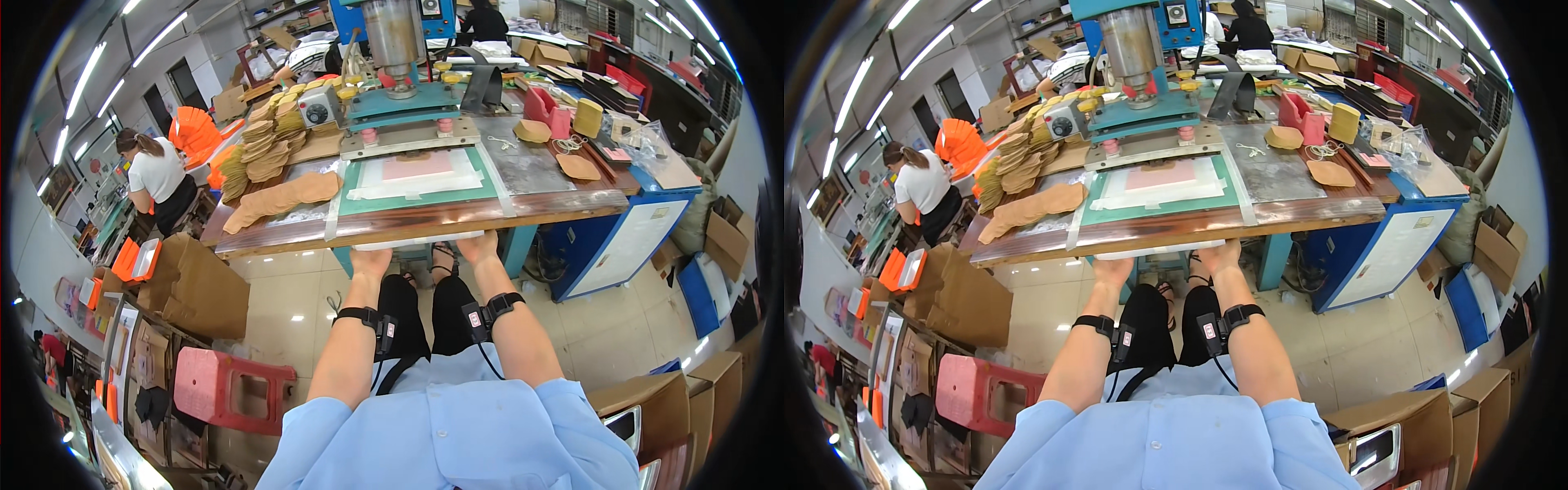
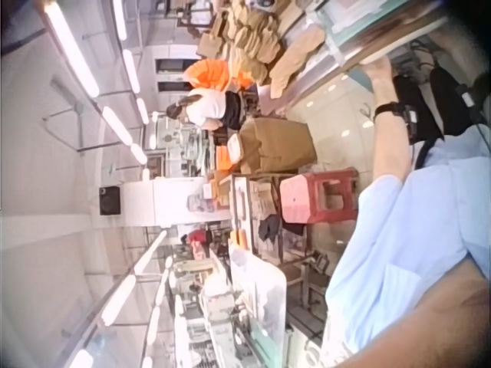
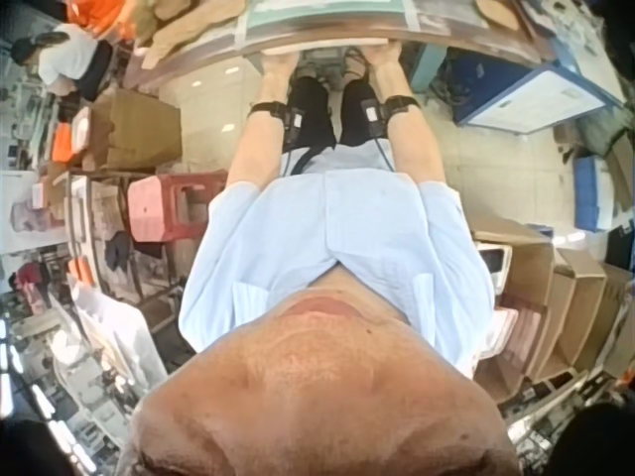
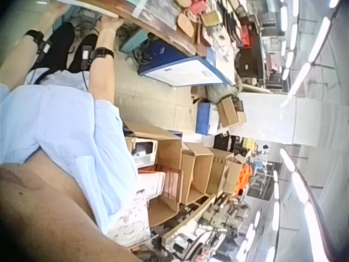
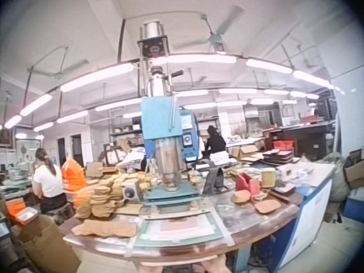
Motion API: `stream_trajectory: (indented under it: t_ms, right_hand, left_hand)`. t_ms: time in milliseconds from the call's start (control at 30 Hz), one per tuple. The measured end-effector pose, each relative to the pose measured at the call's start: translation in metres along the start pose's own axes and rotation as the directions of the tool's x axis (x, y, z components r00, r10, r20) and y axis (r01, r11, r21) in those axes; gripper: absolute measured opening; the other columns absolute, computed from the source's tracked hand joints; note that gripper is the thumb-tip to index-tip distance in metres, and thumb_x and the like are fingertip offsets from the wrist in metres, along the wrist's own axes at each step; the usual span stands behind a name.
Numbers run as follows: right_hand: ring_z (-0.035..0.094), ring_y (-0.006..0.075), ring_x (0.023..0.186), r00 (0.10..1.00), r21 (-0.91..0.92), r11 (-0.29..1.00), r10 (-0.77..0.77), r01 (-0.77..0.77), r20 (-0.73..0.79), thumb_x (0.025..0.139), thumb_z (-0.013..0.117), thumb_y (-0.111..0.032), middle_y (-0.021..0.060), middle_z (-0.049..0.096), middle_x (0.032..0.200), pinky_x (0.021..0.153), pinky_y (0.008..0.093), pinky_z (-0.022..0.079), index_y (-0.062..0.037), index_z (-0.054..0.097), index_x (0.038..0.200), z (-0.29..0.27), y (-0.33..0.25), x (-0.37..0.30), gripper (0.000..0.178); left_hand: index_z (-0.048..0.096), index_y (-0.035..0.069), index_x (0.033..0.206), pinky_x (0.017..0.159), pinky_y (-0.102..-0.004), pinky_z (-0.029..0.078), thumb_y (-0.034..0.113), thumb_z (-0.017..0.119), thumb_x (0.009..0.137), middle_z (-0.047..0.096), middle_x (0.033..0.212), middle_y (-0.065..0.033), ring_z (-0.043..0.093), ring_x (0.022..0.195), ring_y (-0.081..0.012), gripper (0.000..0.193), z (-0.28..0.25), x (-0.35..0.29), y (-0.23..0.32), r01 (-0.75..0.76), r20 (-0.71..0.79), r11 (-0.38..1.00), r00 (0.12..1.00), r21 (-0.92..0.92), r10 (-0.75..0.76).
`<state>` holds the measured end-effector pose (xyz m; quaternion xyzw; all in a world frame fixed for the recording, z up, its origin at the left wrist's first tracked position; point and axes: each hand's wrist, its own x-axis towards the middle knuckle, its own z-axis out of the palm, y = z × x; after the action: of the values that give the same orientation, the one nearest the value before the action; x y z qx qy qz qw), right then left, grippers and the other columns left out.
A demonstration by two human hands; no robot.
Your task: Operate a heat-stamping machine to emboss designs or logos onto leather pieces.
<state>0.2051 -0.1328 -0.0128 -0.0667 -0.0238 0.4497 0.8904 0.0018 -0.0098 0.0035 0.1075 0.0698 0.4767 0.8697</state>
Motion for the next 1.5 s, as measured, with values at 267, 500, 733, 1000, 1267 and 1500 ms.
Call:
stream_trajectory:
  t_ms: [267,500,733,1000,1267,1500]
  right_hand:
    - [0.048,0.0285,0.11,1.0,-0.03,0.999,-0.021,0.02,-0.022,0.095,0.036,-0.034,0.0094,0.048,0.123,0.093,0.0452,0.042,-0.005,0.044,0.123,0.008,0.001,-0.005,0.042]
    - [0.047,0.0276,0.111,1.0,-0.037,0.999,-0.01,0.009,-0.018,0.095,0.035,-0.032,0.009,0.048,0.122,0.094,0.0436,0.04,-0.0049,0.045,0.121,0.017,0.001,-0.011,0.039]
    - [0.049,0.0252,0.108,1.0,0.06,0.998,0.006,-0.005,-0.009,0.095,0.035,-0.031,0.0078,0.051,0.118,0.092,0.041,0.041,-0.0058,0.047,0.118,0.007,0.001,-0.005,0.036]
    - [0.052,0.0231,0.102,0.999,0.065,0.998,0.0,-0.003,0.044,0.094,0.037,-0.029,0.0065,0.052,0.112,0.086,0.0381,0.044,-0.0063,0.049,0.114,-0.01,0.0,0.007,0.032]
    - [0.052,0.0226,0.102,1.0,0.047,0.999,-0.001,0.0,0.013,0.094,0.037,-0.028,0.0062,0.052,0.112,0.086,0.038,0.044,-0.0058,0.049,0.114,-0.006,0.0,0.004,0.032]
    - [0.05,0.0229,0.106,1.0,-0.008,1.0,-0.018,0.018,-0.001,0.095,0.034,-0.027,0.0068,0.05,0.118,0.089,0.0373,0.043,-0.0048,0.046,0.119,0.003,0.001,-0.001,0.034]
  left_hand:
    - [0.046,0.007,0.122,0.1,-0.0385,0.039,0.028,0.028,0.096,0.051,0.123,-0.0071,0.048,0.115,-0.0234,0.038,0.006,-0.004,-0.001,-0.005,-0.042,1.0,0.999,0.006,0.006]
    - [0.048,0.007,0.121,0.1,-0.0404,0.038,0.029,0.032,0.096,0.052,0.123,-0.0073,0.048,0.115,-0.0242,0.036,-0.008,0.005,0.0,-0.001,0.044,1.0,0.999,0.011,0.0]
    - [0.047,0.008,0.122,0.101,-0.0374,0.037,0.027,0.028,0.096,0.05,0.125,-0.0059,0.047,0.117,-0.0224,0.037,-0.004,0.002,0.001,-0.014,0.021,0.998,1.0,0.069,0.012]
    - [0.046,0.008,0.124,0.102,-0.0391,0.037,0.03,0.027,0.097,0.05,0.125,-0.0073,0.047,0.117,-0.0236,0.04,0.001,0.0,0.0,-0.009,0.02,0.998,1.0,0.068,0.007]
    - [0.046,0.006,0.124,0.103,-0.042,0.036,0.032,0.029,0.097,0.049,0.128,-0.0083,0.046,0.119,-0.0256,0.041,-0.001,0.001,0.0,-0.001,0.01,1.0,1.0,0.031,0.001]
    - [0.047,0.006,0.124,0.103,-0.0421,0.037,0.032,0.033,0.097,0.05,0.127,-0.0085,0.047,0.118,-0.0259,0.041,0.004,-0.003,0.0,0.009,0.018,1.0,1.0,0.029,-0.01]
